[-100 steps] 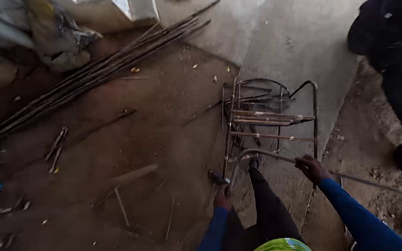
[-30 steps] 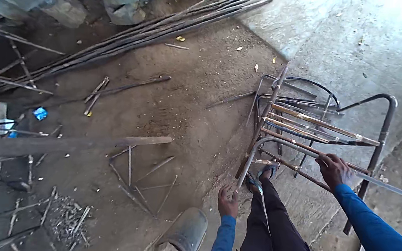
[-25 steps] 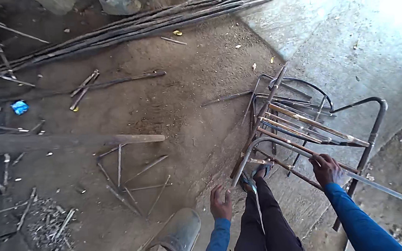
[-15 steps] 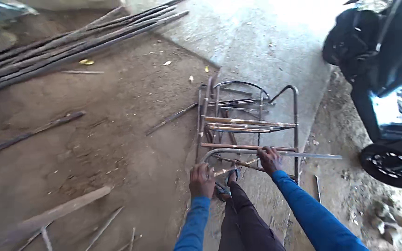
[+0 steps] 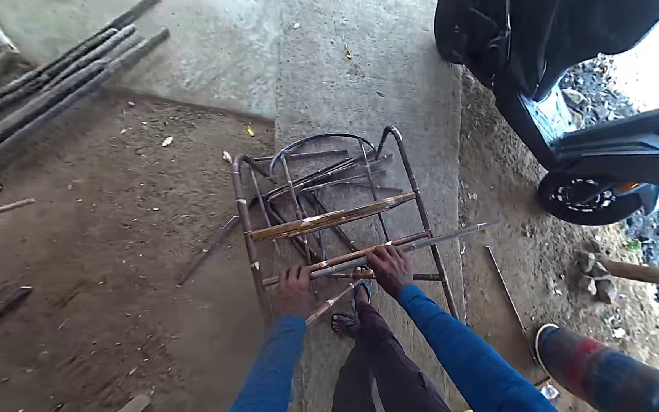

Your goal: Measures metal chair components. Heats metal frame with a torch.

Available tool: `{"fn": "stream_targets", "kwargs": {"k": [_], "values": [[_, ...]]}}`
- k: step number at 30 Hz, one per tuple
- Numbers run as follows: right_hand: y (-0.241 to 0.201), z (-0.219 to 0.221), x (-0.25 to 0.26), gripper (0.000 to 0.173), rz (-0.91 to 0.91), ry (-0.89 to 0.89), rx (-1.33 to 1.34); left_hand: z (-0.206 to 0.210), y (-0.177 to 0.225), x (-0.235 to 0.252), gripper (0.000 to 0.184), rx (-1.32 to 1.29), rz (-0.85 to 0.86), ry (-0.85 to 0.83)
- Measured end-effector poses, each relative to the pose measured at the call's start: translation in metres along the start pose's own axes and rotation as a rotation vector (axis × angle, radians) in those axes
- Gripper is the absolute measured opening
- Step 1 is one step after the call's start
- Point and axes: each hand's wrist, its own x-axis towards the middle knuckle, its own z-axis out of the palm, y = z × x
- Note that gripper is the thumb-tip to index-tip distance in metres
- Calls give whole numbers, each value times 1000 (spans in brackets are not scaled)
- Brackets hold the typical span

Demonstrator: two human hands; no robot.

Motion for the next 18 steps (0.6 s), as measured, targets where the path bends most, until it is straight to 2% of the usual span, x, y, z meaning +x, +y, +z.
{"fn": "stream_targets", "kwargs": {"k": [5,8,11,15,18], "values": [[42,-1,-24,49,191,112,51,2,-4,1,26,20,7,1],[67,3,-33,61,214,152,19,0,-3,2,28,42,-5,-17],[77,8,-32,62,168,164,25,2,-4,1,26,63,-11,-22],[79,10,-27,54,162,176,59,6,-7,0,26,47,-8,5],[85,8,-24,54,134,180,64,12,-9,-4,27,14,16,61]]}}
